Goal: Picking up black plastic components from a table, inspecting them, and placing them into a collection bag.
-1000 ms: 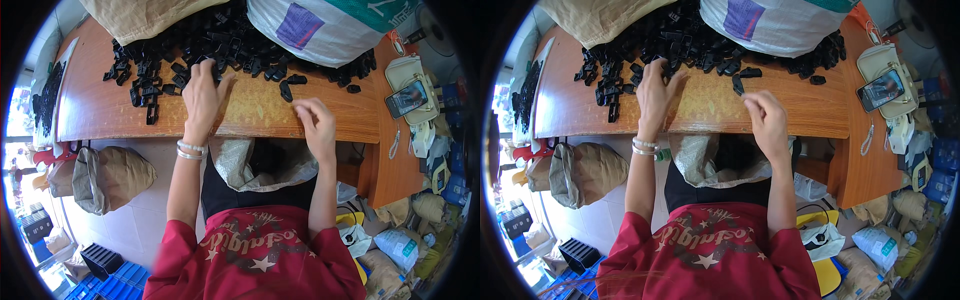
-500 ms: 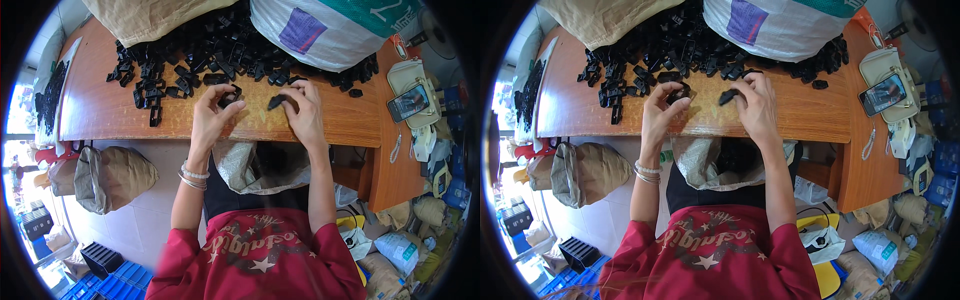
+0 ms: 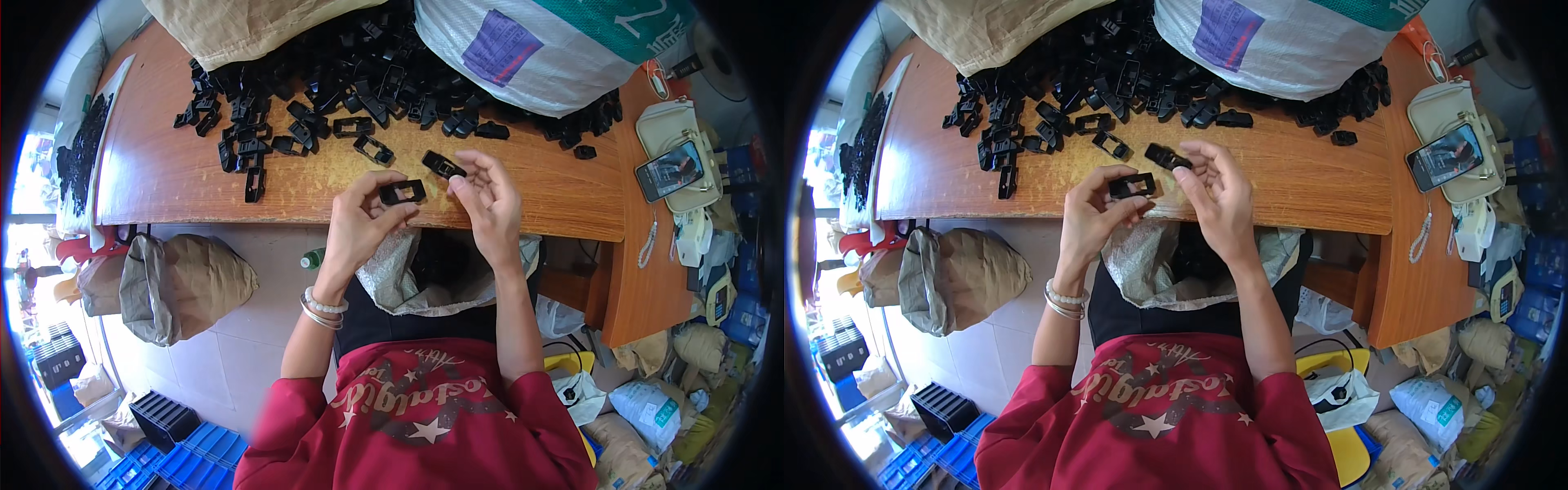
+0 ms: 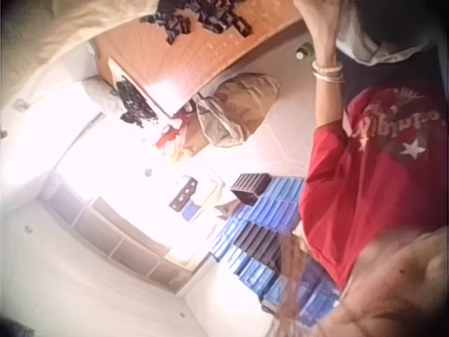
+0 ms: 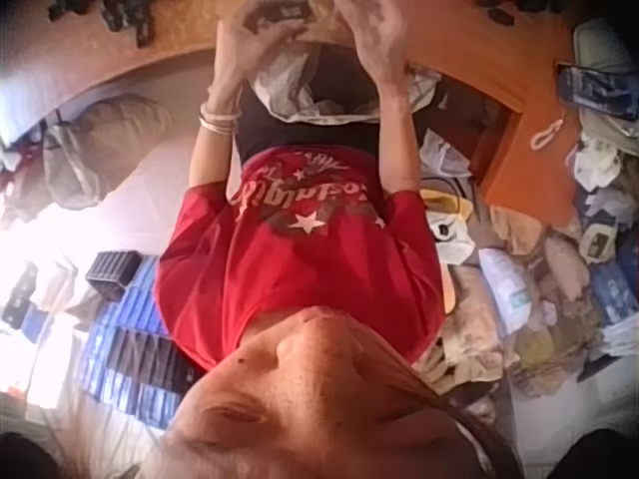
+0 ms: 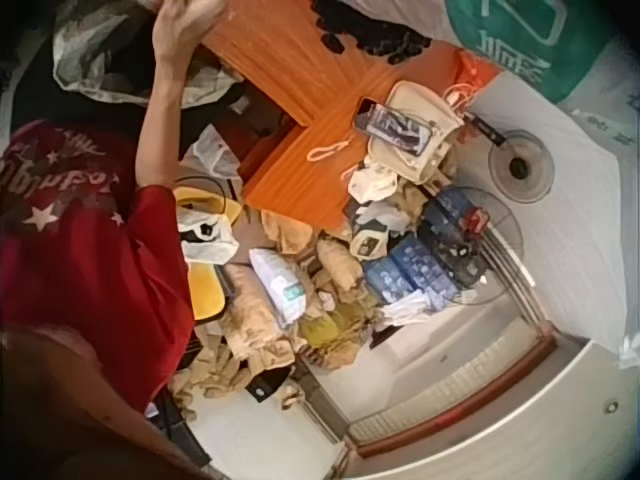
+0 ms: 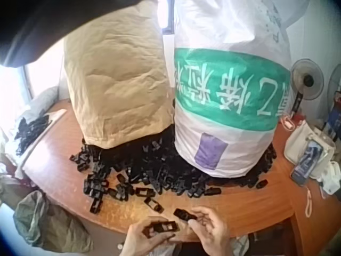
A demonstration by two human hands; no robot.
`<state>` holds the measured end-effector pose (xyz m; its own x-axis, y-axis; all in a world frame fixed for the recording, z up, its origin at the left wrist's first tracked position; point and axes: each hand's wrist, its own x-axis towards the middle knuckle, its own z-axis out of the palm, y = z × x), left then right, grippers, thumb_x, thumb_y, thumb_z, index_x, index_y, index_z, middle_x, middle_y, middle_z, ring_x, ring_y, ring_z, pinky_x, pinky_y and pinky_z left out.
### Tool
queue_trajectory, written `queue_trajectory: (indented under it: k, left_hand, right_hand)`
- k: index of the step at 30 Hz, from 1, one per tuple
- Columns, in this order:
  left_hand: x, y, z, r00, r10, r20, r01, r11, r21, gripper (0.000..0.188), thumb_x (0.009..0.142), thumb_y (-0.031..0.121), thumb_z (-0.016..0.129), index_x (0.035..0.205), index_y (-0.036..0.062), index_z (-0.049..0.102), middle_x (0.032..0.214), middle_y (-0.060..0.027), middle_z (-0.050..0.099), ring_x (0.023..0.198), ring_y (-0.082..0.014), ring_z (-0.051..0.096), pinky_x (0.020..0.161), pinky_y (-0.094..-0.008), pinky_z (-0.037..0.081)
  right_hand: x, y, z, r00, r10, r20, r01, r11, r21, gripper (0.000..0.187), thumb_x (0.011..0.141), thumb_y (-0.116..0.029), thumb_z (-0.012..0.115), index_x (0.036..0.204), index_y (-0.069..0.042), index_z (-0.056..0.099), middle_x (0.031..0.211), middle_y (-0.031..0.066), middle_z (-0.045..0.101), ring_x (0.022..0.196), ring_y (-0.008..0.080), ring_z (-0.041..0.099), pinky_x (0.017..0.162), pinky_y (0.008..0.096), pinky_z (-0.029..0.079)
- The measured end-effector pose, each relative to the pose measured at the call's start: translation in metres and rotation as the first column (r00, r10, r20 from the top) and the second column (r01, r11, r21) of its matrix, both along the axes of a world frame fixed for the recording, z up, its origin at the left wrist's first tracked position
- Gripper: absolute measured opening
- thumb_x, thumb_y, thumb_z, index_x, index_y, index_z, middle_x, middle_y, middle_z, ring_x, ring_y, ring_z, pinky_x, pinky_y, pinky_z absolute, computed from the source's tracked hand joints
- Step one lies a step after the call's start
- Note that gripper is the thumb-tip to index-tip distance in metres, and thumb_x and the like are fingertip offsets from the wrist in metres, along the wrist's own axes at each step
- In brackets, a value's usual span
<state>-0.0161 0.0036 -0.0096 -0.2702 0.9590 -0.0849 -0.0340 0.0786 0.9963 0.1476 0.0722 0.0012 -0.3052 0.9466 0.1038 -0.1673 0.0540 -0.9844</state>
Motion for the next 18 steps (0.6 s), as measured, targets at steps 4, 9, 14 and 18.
queue_trajectory:
  k: [4,9,14,18]
  left_hand:
    - [0.005,-0.004,0.018,0.994,-0.048,0.102,0.05,0.999,-0.016,0.032,0.081,-0.004,0.07,0.112,-0.0086,0.059,0.082,-0.0066,0.067,0.063,-0.0058,0.062,0.056,-0.0182,0.05]
    - [0.001,-0.005,0.024,0.978,-0.177,0.108,0.181,0.983,-0.025,0.036,0.083,-0.002,0.069,0.116,-0.0105,0.058,0.083,-0.0107,0.069,0.066,-0.0102,0.066,0.057,-0.0209,0.053]
    - [0.004,-0.003,0.027,0.948,-0.201,0.247,0.2,0.979,0.03,0.034,0.086,-0.002,0.065,0.118,-0.0119,0.056,0.082,-0.0117,0.069,0.068,-0.0151,0.069,0.06,-0.0238,0.056]
    - [0.004,-0.005,0.025,0.956,-0.204,0.209,0.205,0.979,0.02,0.032,0.088,-0.002,0.063,0.118,-0.0115,0.056,0.085,-0.0134,0.069,0.072,-0.0168,0.07,0.063,-0.0248,0.057]
  right_hand:
    - [0.008,-0.01,0.003,0.98,0.201,0.0,-0.2,0.977,-0.069,0.027,0.092,-0.014,0.065,0.109,0.006,0.06,0.095,0.0042,0.057,0.075,0.005,0.055,0.067,0.018,0.047]
    - [0.009,-0.01,-0.001,0.971,0.136,0.197,-0.173,0.968,0.182,0.026,0.092,-0.016,0.065,0.104,0.006,0.061,0.091,0.0027,0.052,0.072,0.0056,0.052,0.065,0.0184,0.044]
    - [-0.001,-0.019,-0.005,0.999,0.054,-0.001,-0.053,0.974,0.221,0.021,0.094,-0.015,0.061,0.104,0.004,0.062,0.096,0.0044,0.051,0.074,0.0074,0.048,0.066,0.0199,0.041]
    - [0.0,-0.023,-0.007,0.994,0.018,0.108,-0.044,0.971,0.236,0.018,0.095,-0.012,0.059,0.104,0.004,0.061,0.101,0.0057,0.052,0.083,0.0096,0.051,0.076,0.0214,0.044]
